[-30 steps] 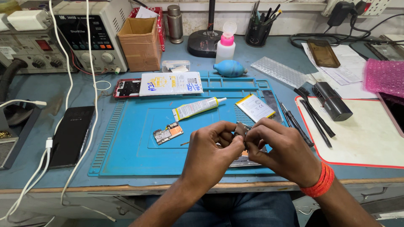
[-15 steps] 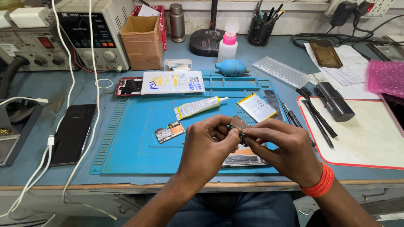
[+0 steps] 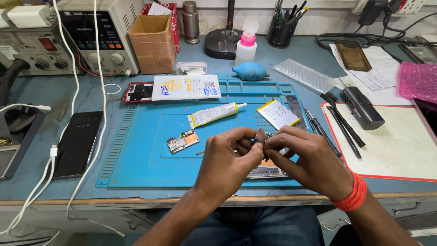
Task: The person disassembles a smartphone at a repair bench. They pry open the phone's back cover, use tweezers to work inside the chassis, lift out the battery, and handle the exposed motherboard and internal components while separating parts on the work mat.
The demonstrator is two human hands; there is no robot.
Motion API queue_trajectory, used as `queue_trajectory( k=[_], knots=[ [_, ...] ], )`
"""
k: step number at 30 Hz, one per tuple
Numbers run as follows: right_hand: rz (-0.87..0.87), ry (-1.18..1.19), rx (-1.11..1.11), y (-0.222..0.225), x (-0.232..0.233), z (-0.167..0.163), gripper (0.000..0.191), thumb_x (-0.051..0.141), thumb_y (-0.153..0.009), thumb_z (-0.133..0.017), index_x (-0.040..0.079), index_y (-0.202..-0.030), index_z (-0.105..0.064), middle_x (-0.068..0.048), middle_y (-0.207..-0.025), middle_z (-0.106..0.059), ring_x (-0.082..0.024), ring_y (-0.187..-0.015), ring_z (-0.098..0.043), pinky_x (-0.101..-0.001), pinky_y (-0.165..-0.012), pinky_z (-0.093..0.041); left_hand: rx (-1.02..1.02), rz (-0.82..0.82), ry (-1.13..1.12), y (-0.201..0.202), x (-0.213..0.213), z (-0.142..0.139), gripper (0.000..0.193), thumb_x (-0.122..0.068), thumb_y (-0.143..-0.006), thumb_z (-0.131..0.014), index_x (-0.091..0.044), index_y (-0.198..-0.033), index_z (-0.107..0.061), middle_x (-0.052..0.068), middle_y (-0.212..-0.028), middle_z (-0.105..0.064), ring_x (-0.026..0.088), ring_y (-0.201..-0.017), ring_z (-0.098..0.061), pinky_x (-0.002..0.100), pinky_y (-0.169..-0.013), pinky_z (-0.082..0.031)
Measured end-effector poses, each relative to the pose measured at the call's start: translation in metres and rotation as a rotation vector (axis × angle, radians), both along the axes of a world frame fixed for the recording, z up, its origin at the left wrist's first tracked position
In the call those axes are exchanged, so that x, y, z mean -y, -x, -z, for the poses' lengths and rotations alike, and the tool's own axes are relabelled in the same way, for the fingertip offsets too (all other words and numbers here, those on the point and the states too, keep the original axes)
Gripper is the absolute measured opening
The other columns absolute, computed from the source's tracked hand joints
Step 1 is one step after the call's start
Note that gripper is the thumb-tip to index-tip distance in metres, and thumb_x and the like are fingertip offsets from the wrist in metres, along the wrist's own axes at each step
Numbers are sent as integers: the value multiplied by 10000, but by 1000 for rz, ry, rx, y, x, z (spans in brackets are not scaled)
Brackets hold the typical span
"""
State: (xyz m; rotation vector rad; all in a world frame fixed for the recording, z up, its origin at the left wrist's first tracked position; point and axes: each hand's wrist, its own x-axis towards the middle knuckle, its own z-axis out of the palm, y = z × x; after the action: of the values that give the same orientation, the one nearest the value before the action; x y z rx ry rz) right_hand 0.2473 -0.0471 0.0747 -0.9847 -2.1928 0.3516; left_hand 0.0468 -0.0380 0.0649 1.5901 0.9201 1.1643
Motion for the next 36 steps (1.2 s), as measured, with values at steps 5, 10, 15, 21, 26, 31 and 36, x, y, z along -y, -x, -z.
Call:
queue_trajectory(
  k=[5, 10, 15, 21, 26, 31, 36],
  knots=[
    [-6, 96, -12, -1, -3, 6, 124, 35, -854, -719, 19, -961, -657, -55, -921, -677, -142, -734, -726, -258, -586, -616, 12, 7, 35, -1, 1, 0, 205, -76, -893, -675, 47, -1035, -756, 34, -717, -744, 17, -619, -623, 200, -526, -513],
    [-3, 110, -18, -1, -10, 19, 110, 31, -865, -707, 19, -948, -636, -51, -887, -653, -137, -693, -688, -269, -572, -576, -13, 6, -4, 1, -2, 5, 235, -73, -880, -684, 56, -1065, -751, 40, -735, -744, 28, -645, -637, 211, -550, -538],
    [14, 183, -67, -1, -16, 29, 100, 34, -872, -688, 8, -937, -617, -55, -887, -629, -138, -689, -667, -267, -569, -585, -31, 6, -17, 2, -6, 11, 254, -84, -878, -693, 53, -1085, -747, 45, -761, -755, 40, -667, -661, 219, -579, -559],
    [13, 159, -31, -3, -18, 32, 105, 40, -873, -690, 10, -937, -612, -51, -879, -622, -123, -687, -664, -278, -586, -568, -55, 17, -55, 3, -9, 14, 260, -86, -884, -687, 48, -1099, -742, 59, -790, -772, 57, -694, -707, 227, -613, -597],
    [19, 158, -41, -2, -18, 33, 110, 27, -864, -691, 9, -931, -606, -54, -872, -617, -134, -679, -657, -282, -590, -570, -88, 16, -57, 4, -9, 14, 246, -89, -887, -689, 42, -1088, -747, 70, -778, -773, 71, -677, -701, 241, -600, -589],
    [-2, 105, -42, -1, -17, 34, 134, 2, -851, -695, 5, -956, -612, -57, -873, -627, -131, -698, -671, -287, -630, -576, -37, -5, -37, 4, -12, 11, 224, -111, -918, -688, 35, -1077, -750, 67, -758, -759, 66, -671, -697, 242, -597, -589],
    [37, 144, -194, -2, -15, 28, 113, 15, -904, -682, 13, -1001, -623, -51, -924, -655, -120, -771, -732, -252, -670, -651, -2, 15, -27, 8, -15, 10, 231, -91, -912, -669, 26, -1093, -750, 62, -773, -764, 69, -686, -716, 233, -622, -605]
  ],
)
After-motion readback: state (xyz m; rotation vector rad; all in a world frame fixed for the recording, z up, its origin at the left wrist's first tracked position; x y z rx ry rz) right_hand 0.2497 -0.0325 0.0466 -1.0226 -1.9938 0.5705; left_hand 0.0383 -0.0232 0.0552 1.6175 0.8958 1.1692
